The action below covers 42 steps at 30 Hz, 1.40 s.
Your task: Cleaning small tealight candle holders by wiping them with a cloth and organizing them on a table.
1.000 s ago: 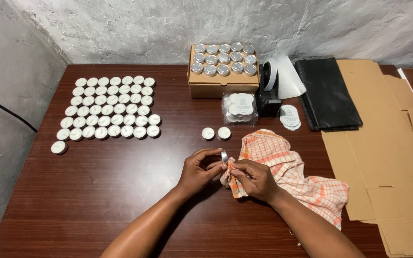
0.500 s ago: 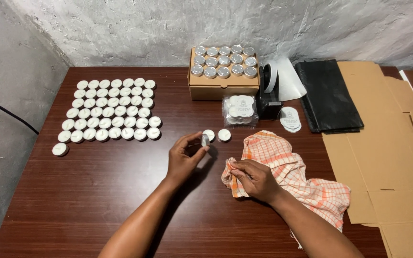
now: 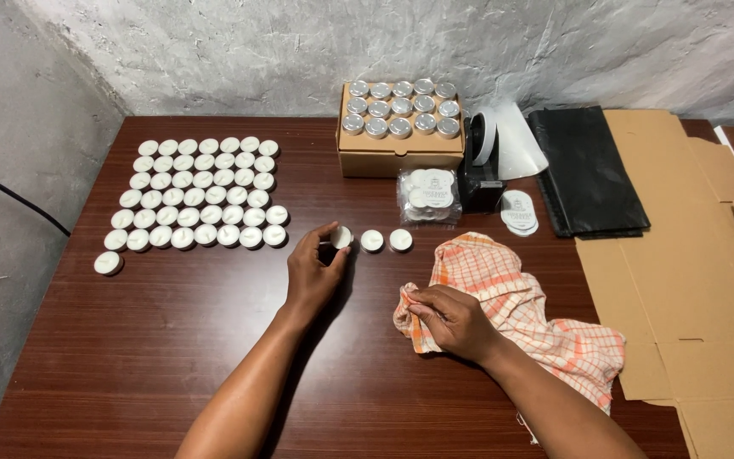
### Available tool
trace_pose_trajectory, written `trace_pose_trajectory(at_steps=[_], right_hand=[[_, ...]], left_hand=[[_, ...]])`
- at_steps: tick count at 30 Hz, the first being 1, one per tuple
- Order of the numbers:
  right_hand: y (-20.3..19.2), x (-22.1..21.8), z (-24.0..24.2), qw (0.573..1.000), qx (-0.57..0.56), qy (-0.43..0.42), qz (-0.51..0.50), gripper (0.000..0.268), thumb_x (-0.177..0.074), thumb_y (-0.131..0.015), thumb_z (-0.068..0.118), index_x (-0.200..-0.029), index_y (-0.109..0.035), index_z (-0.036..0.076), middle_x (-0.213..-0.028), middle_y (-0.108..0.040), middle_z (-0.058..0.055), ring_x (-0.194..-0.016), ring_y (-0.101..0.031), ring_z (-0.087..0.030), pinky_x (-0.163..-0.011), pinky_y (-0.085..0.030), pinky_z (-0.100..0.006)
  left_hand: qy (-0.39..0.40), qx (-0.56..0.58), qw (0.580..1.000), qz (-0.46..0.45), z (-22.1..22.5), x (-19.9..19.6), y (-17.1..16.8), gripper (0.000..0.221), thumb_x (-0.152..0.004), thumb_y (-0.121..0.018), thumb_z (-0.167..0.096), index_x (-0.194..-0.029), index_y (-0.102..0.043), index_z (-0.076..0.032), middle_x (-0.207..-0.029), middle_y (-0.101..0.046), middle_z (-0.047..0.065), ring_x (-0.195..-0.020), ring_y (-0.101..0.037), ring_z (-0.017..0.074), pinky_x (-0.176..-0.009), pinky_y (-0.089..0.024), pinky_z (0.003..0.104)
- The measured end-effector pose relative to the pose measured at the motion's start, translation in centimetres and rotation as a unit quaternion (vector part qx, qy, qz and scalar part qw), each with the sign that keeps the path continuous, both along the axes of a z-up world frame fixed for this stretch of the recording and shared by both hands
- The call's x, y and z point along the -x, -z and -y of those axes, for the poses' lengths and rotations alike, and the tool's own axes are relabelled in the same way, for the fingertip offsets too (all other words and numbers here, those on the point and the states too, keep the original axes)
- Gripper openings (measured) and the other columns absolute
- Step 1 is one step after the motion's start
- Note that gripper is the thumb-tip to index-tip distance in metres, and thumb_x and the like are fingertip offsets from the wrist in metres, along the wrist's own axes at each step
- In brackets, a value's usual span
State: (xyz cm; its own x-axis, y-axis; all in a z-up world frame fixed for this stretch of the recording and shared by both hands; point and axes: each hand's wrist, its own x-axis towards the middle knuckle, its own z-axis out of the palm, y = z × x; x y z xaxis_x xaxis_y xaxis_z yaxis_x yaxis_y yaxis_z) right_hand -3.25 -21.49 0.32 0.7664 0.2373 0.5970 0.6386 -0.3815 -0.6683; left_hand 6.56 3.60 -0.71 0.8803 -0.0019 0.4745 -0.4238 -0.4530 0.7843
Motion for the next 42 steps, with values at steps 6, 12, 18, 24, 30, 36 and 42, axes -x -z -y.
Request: trace_pose_trajectory(at_steps=[6,12,18,24,30,36,42], right_hand=[[0.1,-0.1,-0.1,1.000,-0.002,-0.005,-0.002,0.015,-0.093,-0.073,0.007,-0.105,-0.078,0.000,-0.085,-0.077,-0.016,-0.078,-0.079,-0.033,-0.066,-0.062,-0.037],[-0.4,0.0,-0.2,1.000,0.007,-0.003,-0.007,0.015,-0.094,-0.072,0.009,-0.105,-0.079,0.002,-0.084,-0.077,-0.015,-0.077,-0.078,-0.033,-0.065,-0.062,-0.038],[0.2,-0.1,0.0,1.000,0.011,-0.004,0.000,0.015,-0.094,-0.072,0.010,-0.105,-0.079,0.003,-0.085,-0.078,-0.014,-0.078,-0.079,-0.033,-0.066,-0.062,-0.037],[-0.1,0.0,-0.1,1.000,0.015,0.003,-0.005,0.015,-0.092,-0.073,0.009,-0.105,-0.079,0.003,-0.084,-0.078,-0.014,-0.079,-0.079,-0.033,-0.066,-0.063,-0.037],[-0.3,0.1,-0.2,1.000,0.024,0.006,-0.006,0.015,-0.092,-0.075,0.011,-0.104,-0.079,0.003,-0.084,-0.079,-0.013,-0.077,-0.080,-0.032,-0.065,-0.063,-0.037],[0.4,0.2,0.4,0.996,0.070,-0.024,0.046,0.021,-0.090,-0.071,0.003,-0.110,-0.073,-0.003,-0.102,-0.079,-0.017,-0.092,-0.080,-0.026,-0.081,-0.068,-0.031],[0.6,0.2,0.2,0.996,0.082,0.005,0.042,0.017,-0.089,-0.072,0.007,-0.104,-0.075,0.001,-0.099,-0.080,-0.012,-0.088,-0.080,-0.021,-0.079,-0.065,-0.030]], left_hand=[[0.004,-0.043,0.999,-0.014,-0.1,-0.4,1.0,0.046,-0.082,-0.081,-0.002,-0.125,-0.067,-0.001,-0.111,-0.072,0.019,-0.107,-0.070,0.0388,-0.091,-0.059,0.047],[0.001,-0.071,0.997,-0.043,-0.1,-0.3,0.9,0.048,-0.083,-0.079,-0.004,-0.129,-0.065,-0.004,-0.114,-0.072,0.016,-0.109,-0.068,0.0372,-0.093,-0.057,0.046],[0.002,-0.093,0.994,-0.051,-0.2,-0.3,1.0,0.046,-0.084,-0.079,-0.007,-0.128,-0.066,-0.006,-0.116,-0.072,0.013,-0.110,-0.068,0.0356,-0.094,-0.057,0.047],[0.008,-0.088,0.996,-0.016,-0.5,-0.3,1.1,0.048,-0.080,-0.082,-0.006,-0.125,-0.067,-0.007,-0.122,-0.069,0.014,-0.116,-0.065,0.0368,-0.100,-0.052,0.048],[-0.016,-0.058,0.998,-0.011,-2.4,-0.7,1.7,0.043,-0.081,-0.082,-0.007,-0.122,-0.069,-0.010,-0.120,-0.070,0.011,-0.111,-0.067,0.0341,-0.098,-0.054,0.046],[-0.093,-0.015,0.995,0.039,-7.6,-1.2,-1.4,0.030,-0.085,-0.078,-0.008,-0.114,-0.073,-0.013,-0.109,-0.073,0.005,-0.088,-0.065,0.0159,-0.069,-0.058,0.029],[-0.221,-0.039,0.971,0.088,-14.8,-2.4,-2.1,0.026,-0.085,-0.079,-0.013,-0.110,-0.075,-0.012,-0.109,-0.075,0.005,-0.097,-0.068,0.0217,-0.084,-0.054,0.037]])
